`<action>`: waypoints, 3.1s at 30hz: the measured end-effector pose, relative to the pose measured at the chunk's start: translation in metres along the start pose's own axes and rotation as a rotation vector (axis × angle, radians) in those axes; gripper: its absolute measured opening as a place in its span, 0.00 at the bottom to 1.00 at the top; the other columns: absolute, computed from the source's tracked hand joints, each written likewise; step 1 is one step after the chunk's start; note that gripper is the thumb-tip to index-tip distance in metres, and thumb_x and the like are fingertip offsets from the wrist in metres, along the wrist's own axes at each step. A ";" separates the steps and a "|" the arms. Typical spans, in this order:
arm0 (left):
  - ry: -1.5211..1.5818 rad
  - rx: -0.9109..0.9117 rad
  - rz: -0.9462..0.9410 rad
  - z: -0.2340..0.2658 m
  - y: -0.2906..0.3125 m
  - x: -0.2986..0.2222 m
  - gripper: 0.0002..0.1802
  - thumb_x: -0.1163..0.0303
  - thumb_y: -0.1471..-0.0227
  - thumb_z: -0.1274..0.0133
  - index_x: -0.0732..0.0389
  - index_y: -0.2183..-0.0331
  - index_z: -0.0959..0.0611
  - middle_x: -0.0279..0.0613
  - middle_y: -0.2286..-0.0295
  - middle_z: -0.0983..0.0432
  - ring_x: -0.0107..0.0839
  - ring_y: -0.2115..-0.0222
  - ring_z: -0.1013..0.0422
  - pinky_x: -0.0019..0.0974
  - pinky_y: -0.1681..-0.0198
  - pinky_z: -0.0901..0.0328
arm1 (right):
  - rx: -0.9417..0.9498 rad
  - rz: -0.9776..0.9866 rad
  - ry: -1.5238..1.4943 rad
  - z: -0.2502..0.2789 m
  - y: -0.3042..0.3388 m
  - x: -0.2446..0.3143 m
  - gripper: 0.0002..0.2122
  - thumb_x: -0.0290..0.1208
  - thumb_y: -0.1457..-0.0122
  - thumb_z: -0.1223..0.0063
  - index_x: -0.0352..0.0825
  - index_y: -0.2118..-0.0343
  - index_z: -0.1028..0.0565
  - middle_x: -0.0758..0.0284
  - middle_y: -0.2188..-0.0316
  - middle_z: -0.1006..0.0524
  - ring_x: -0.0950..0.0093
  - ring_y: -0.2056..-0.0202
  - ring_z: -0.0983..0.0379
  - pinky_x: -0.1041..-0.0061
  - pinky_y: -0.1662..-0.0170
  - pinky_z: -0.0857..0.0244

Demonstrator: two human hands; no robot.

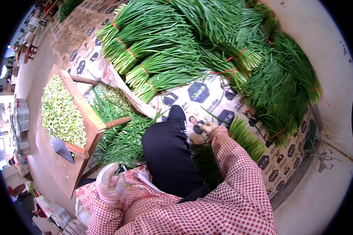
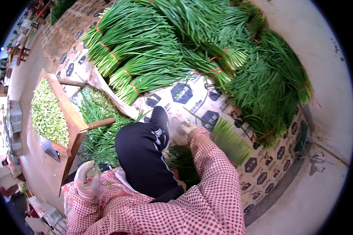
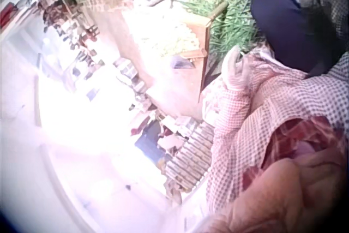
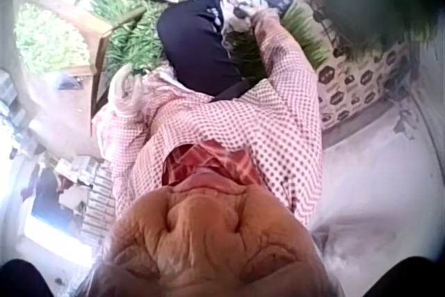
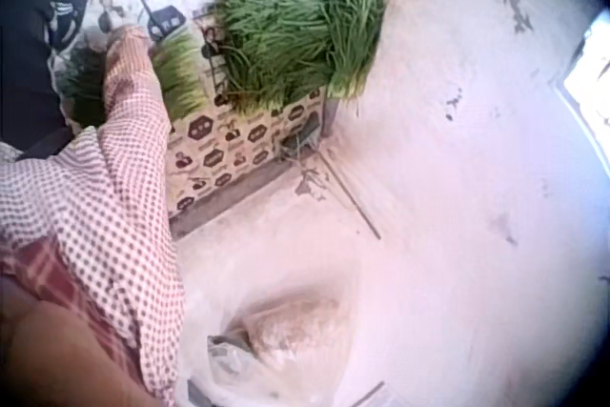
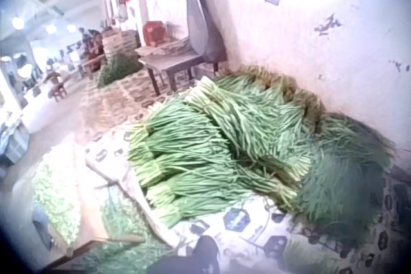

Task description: The person bundles green stalks by hand, ties them with a red string, cuts off the root ends using a large knife on a wooden board, and places the finished bundles into a plastic crate.

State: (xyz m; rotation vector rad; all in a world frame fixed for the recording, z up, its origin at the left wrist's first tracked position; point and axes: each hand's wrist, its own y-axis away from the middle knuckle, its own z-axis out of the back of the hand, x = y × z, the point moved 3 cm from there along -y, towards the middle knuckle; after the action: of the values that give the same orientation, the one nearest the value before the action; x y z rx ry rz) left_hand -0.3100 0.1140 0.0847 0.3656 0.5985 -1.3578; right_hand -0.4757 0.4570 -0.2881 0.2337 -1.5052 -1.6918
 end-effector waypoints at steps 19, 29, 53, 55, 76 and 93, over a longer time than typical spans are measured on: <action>0.288 0.332 0.519 -0.032 0.025 0.113 0.18 0.80 0.59 0.40 0.64 0.60 0.20 0.47 0.67 0.21 0.37 0.67 0.23 0.35 0.63 0.30 | 0.073 0.031 0.001 -0.142 -0.100 0.266 0.43 0.69 0.52 0.50 0.33 0.44 0.30 0.54 0.44 0.30 0.62 0.43 0.34 0.72 0.39 0.43; 0.584 0.427 0.863 -0.056 0.063 0.156 0.19 0.85 0.53 0.48 0.64 0.56 0.20 0.45 0.63 0.21 0.29 0.65 0.24 0.30 0.61 0.29 | 0.096 -0.158 -0.885 -0.168 -0.047 0.315 0.27 0.48 0.49 0.36 0.36 0.49 0.26 0.60 0.53 0.22 0.65 0.57 0.25 0.67 0.52 0.34; 0.625 0.380 0.857 -0.061 0.091 0.164 0.20 0.82 0.50 0.47 0.66 0.53 0.27 0.49 0.58 0.25 0.35 0.54 0.27 0.36 0.50 0.32 | -0.021 0.014 -0.634 -0.028 0.003 -0.015 0.48 0.39 0.58 0.29 0.22 0.41 0.50 0.49 0.49 0.32 0.58 0.47 0.32 0.59 0.43 0.38; 0.616 0.391 0.862 -0.067 0.083 0.153 0.20 0.82 0.50 0.47 0.66 0.53 0.27 0.49 0.58 0.25 0.34 0.55 0.26 0.36 0.50 0.32 | -0.263 0.019 -0.568 -0.072 -0.011 -0.027 0.50 0.42 0.61 0.26 0.27 0.40 0.49 0.50 0.47 0.34 0.57 0.45 0.36 0.59 0.42 0.41; 0.557 0.236 0.685 -0.032 0.109 0.114 0.22 0.78 0.49 0.47 0.69 0.50 0.28 0.51 0.58 0.24 0.35 0.56 0.26 0.37 0.50 0.32 | 0.596 0.360 -1.395 -0.028 0.142 -0.001 0.27 0.42 0.41 0.55 0.31 0.42 0.34 0.54 0.50 0.26 0.60 0.50 0.28 0.58 0.43 0.37; 0.053 -0.484 -0.188 0.131 0.161 -0.033 0.17 0.82 0.59 0.44 0.67 0.62 0.21 0.48 0.67 0.22 0.39 0.65 0.24 0.38 0.57 0.31 | 0.301 0.992 -0.198 -0.008 0.439 0.233 0.34 0.31 0.52 0.35 0.31 0.43 0.40 0.57 0.57 0.26 0.69 0.57 0.25 0.66 0.51 0.29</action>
State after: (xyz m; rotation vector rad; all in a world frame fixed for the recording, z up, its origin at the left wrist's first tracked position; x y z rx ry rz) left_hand -0.1316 0.0951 0.1939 -0.0498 0.9978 -1.3326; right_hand -0.4185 0.3247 0.1872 -0.4775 -1.6134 -0.7091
